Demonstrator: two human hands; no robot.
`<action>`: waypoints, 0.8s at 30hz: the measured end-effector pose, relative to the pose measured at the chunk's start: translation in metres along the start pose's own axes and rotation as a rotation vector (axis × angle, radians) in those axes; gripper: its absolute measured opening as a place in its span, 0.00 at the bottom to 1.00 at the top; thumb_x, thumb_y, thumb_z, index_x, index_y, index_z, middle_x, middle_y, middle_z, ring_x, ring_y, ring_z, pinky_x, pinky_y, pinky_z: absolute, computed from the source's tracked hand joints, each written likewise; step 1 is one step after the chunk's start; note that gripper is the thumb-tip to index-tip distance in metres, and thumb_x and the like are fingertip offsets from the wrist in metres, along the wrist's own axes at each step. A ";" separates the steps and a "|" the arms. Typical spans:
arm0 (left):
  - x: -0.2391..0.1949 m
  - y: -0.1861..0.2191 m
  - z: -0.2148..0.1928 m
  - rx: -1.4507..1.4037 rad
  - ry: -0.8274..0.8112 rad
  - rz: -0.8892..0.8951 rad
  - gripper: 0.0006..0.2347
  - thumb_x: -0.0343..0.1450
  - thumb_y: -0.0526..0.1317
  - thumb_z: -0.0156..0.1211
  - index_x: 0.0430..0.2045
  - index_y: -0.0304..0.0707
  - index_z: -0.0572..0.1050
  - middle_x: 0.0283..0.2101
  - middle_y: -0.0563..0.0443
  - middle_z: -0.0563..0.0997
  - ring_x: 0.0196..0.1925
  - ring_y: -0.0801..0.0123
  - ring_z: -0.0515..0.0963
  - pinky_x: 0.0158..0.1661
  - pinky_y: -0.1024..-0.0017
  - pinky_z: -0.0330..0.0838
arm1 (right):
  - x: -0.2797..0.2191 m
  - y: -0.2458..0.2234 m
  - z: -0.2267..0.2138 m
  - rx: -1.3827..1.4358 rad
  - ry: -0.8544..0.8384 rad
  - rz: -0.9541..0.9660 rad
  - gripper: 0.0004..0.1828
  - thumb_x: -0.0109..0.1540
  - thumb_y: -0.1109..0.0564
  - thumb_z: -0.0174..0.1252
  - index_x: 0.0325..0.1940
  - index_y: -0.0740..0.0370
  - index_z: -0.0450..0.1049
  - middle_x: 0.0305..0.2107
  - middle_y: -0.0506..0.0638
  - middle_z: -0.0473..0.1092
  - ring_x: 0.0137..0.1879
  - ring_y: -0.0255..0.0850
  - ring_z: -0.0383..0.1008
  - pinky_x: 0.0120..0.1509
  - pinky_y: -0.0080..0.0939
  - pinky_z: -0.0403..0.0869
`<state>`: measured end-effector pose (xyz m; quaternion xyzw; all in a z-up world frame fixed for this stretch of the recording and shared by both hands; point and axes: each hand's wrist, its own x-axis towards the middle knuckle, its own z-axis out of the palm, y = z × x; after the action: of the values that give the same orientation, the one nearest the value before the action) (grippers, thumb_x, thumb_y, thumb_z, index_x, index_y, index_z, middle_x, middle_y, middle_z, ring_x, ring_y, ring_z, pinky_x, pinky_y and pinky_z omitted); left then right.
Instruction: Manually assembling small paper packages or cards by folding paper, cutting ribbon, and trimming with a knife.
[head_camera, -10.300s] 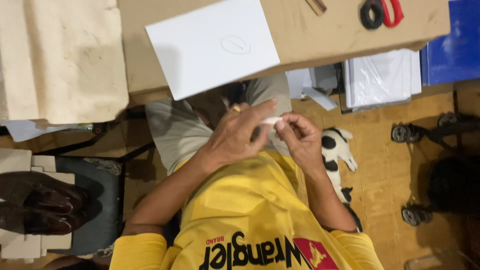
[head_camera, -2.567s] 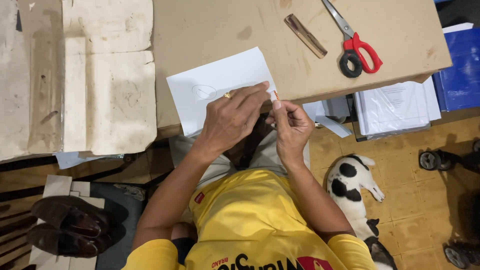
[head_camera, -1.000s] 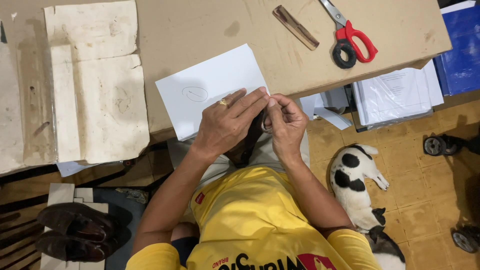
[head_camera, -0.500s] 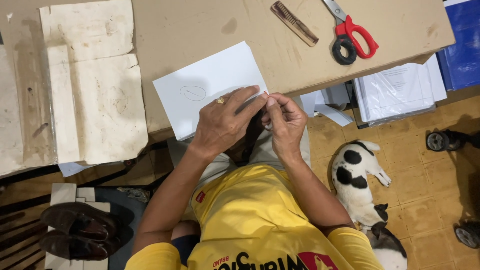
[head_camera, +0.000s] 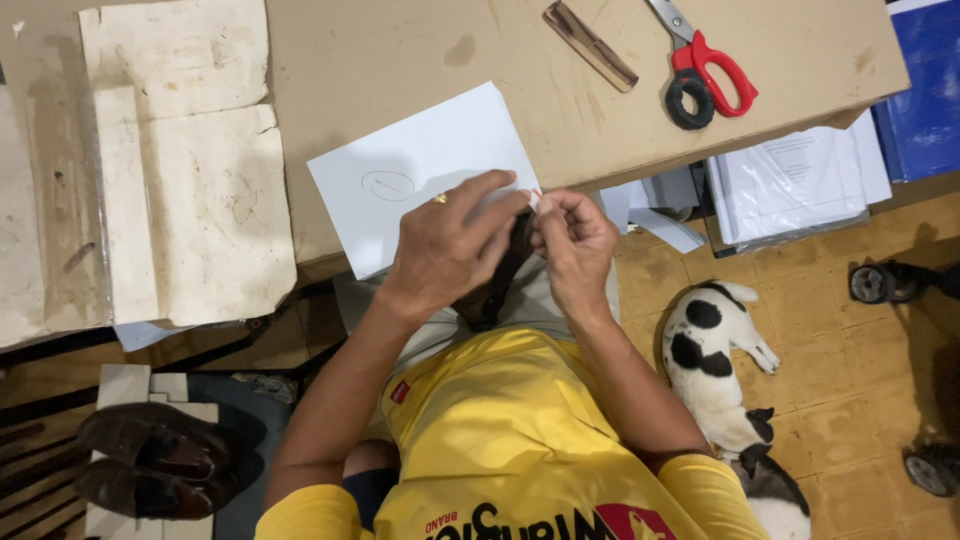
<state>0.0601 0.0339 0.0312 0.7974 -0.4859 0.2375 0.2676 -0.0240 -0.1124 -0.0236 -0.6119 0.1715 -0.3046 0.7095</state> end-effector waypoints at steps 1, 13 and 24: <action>-0.001 0.000 -0.003 -0.099 -0.020 -0.067 0.14 0.69 0.44 0.68 0.49 0.57 0.79 0.53 0.60 0.78 0.42 0.66 0.86 0.44 0.68 0.83 | 0.000 0.001 -0.004 -0.016 -0.024 -0.004 0.06 0.66 0.62 0.60 0.42 0.71 0.77 0.18 0.52 0.69 0.22 0.33 0.71 0.26 0.30 0.73; 0.012 0.017 -0.036 -0.498 -0.041 -0.175 0.04 0.70 0.38 0.64 0.35 0.45 0.82 0.31 0.55 0.81 0.28 0.64 0.83 0.29 0.70 0.79 | -0.006 -0.052 -0.013 -0.389 -0.319 -0.395 0.02 0.64 0.69 0.63 0.40 0.69 0.80 0.26 0.55 0.74 0.29 0.42 0.70 0.33 0.40 0.71; 0.007 0.014 -0.045 -0.291 -0.036 -0.043 0.03 0.70 0.38 0.64 0.27 0.42 0.81 0.27 0.54 0.79 0.25 0.66 0.81 0.25 0.73 0.76 | -0.010 -0.061 -0.011 -0.461 -0.408 -0.473 0.02 0.66 0.67 0.62 0.41 0.69 0.79 0.25 0.58 0.72 0.26 0.49 0.71 0.30 0.44 0.69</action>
<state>0.0455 0.0533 0.0718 0.7645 -0.5029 0.1446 0.3765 -0.0520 -0.1188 0.0320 -0.8259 -0.0552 -0.2853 0.4832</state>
